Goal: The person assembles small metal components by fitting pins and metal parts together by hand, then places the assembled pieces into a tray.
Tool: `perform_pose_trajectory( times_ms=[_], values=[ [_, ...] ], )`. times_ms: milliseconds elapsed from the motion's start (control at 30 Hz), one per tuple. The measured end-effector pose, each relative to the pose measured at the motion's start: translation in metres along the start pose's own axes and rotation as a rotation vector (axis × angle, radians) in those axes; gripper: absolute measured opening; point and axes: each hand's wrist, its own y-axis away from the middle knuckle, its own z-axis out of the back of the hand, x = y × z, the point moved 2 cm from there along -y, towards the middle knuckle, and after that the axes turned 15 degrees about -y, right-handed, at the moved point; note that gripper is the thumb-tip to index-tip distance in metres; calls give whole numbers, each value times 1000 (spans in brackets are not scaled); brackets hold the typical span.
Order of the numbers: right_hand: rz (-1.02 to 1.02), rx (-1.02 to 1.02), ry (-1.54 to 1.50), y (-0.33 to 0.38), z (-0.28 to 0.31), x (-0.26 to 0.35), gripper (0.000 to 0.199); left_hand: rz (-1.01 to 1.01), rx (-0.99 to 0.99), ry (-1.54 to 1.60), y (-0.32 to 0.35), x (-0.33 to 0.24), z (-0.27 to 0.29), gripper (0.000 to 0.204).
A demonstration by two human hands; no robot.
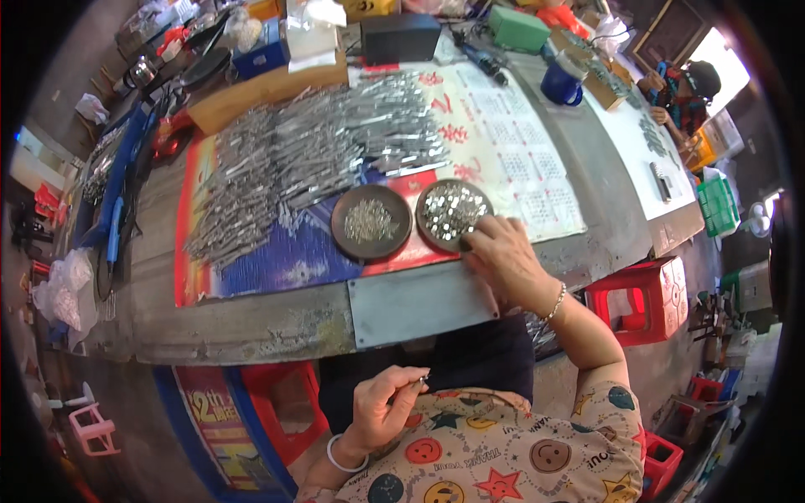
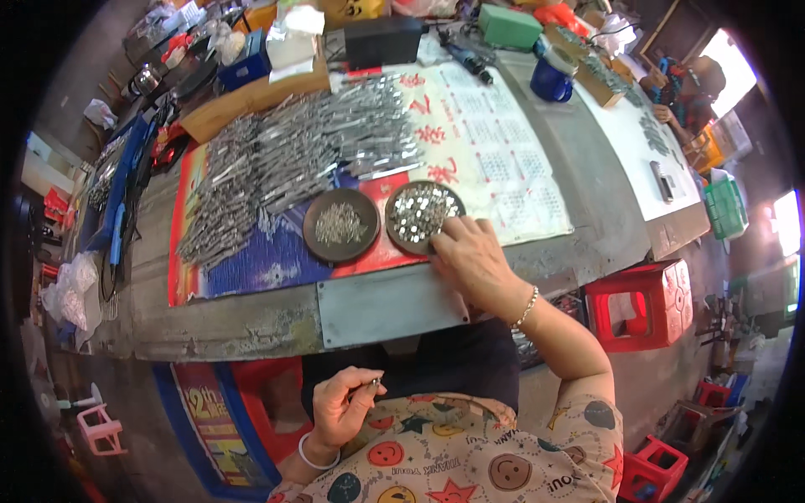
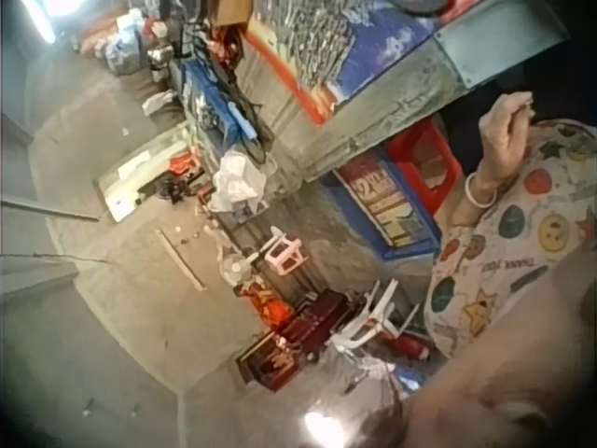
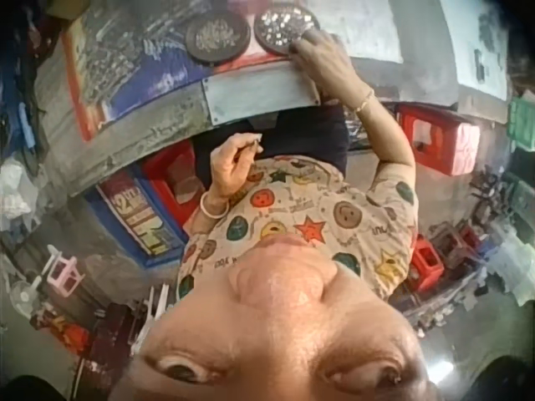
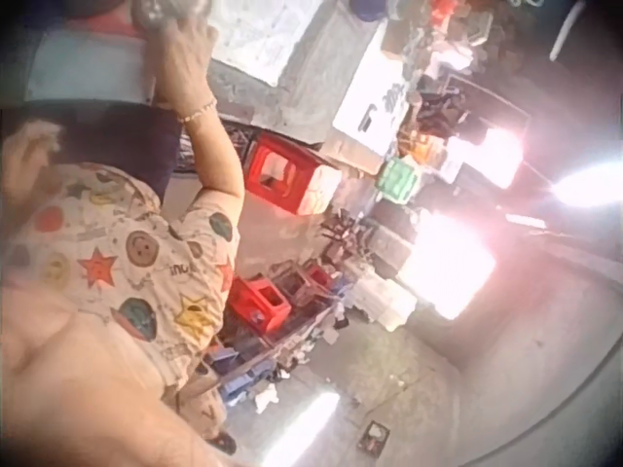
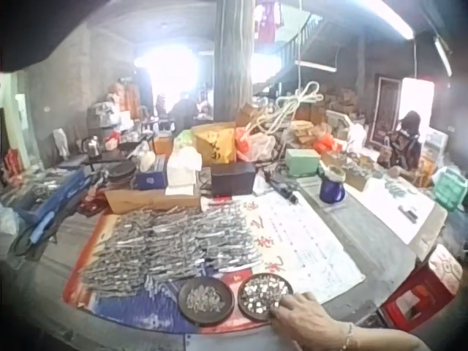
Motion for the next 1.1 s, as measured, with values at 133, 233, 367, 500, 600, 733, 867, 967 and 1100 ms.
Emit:
perform_pose_trajectory(
  times_ms=[133, 233, 367, 500, 600, 733, 867, 967, 1100],
  values=[
    [10, 21, -3, 0, -1, -1, 15, 50, 7, 8, 5, 3, 0, 16],
    [36, -10, -6, 2, -1, -3, 13, 53, 5, 2, 4, 1, -1, 16],
    [61, -19, -79, 3, 8, 5, 9, 62, 1, 29, 4, 5, -4, 16],
    [59, -55, -445, 17, 21, 33, 11, 101, 0, 109, 2, 5, -7, 17],
    [-6, -13, -661, 34, 21, 55, 11, 161, -5, 203, 0, 2, -10, 19],
    [-197, 48, -967, 52, 0, 61, 10, 223, -3, 282, -8, 2, -19, 19],
    [-249, 44, -1206, 64, -15, 66, 10, 305, -27, 340, -9, -3, -22, 19],
    [-236, -6, -1279, 73, -24, 69, 9, 312, -38, 359, -8, -4, -25, 19],
    [-245, -12, -1454, 82, -32, 74, 7, 269, -41, 401, -3, -7, -29, 19]
  ],
)
